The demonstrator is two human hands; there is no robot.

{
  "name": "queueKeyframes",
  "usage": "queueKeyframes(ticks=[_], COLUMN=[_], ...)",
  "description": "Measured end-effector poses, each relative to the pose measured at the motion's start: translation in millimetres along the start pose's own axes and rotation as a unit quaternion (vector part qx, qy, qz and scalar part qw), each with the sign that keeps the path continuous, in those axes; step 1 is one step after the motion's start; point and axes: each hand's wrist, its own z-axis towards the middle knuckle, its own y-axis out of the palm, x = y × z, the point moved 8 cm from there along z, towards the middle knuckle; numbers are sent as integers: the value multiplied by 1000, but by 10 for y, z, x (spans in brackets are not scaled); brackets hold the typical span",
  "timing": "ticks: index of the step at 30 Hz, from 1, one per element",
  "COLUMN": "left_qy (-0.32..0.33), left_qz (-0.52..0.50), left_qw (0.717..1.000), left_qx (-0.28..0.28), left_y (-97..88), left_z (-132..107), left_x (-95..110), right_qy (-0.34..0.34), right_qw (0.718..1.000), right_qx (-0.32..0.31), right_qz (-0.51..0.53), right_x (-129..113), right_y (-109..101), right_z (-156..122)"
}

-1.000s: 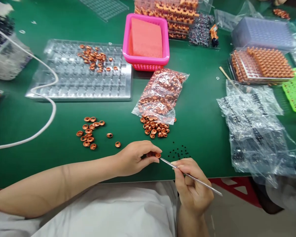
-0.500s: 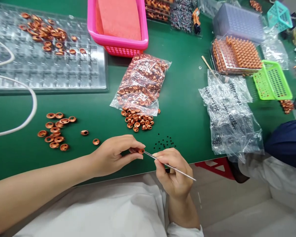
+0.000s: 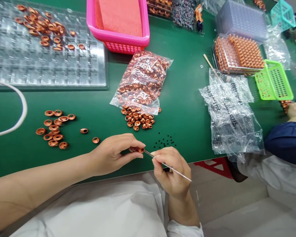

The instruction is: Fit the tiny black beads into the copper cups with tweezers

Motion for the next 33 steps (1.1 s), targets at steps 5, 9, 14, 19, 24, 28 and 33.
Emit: queueKeyframes(ticks=[5, 9, 14, 19, 24, 28, 33], left_qy=[2, -6, 5, 27, 7, -3, -19], left_qz=[7, 23, 28, 22, 21, 9, 6], left_qw=[1000, 1000, 1000, 999, 999, 998, 999], left_qx=[-1, -6, 8, 39, 48, 56, 49], left_y=[1, 14, 4, -27, -39, -47, -41], left_z=[-5, -14, -27, -38, -42, -58, -69], left_x=[1, -3, 29, 67, 40, 29, 30], right_qy=[7, 12, -7, -4, -22, -52, -56], right_qw=[1000, 1000, 999, 999, 996, 993, 993], right_qx=[-7, -28, -46, -47, -79, -98, -96], right_qz=[9, 2, -9, -14, -29, -38, -37], right_x=[-33, -31, -56, -95, -123, -142, -165], right_y=[15, 32, 48, 63, 84, 83, 74], right_z=[22, 32, 23, 19, 33, 28, 19])
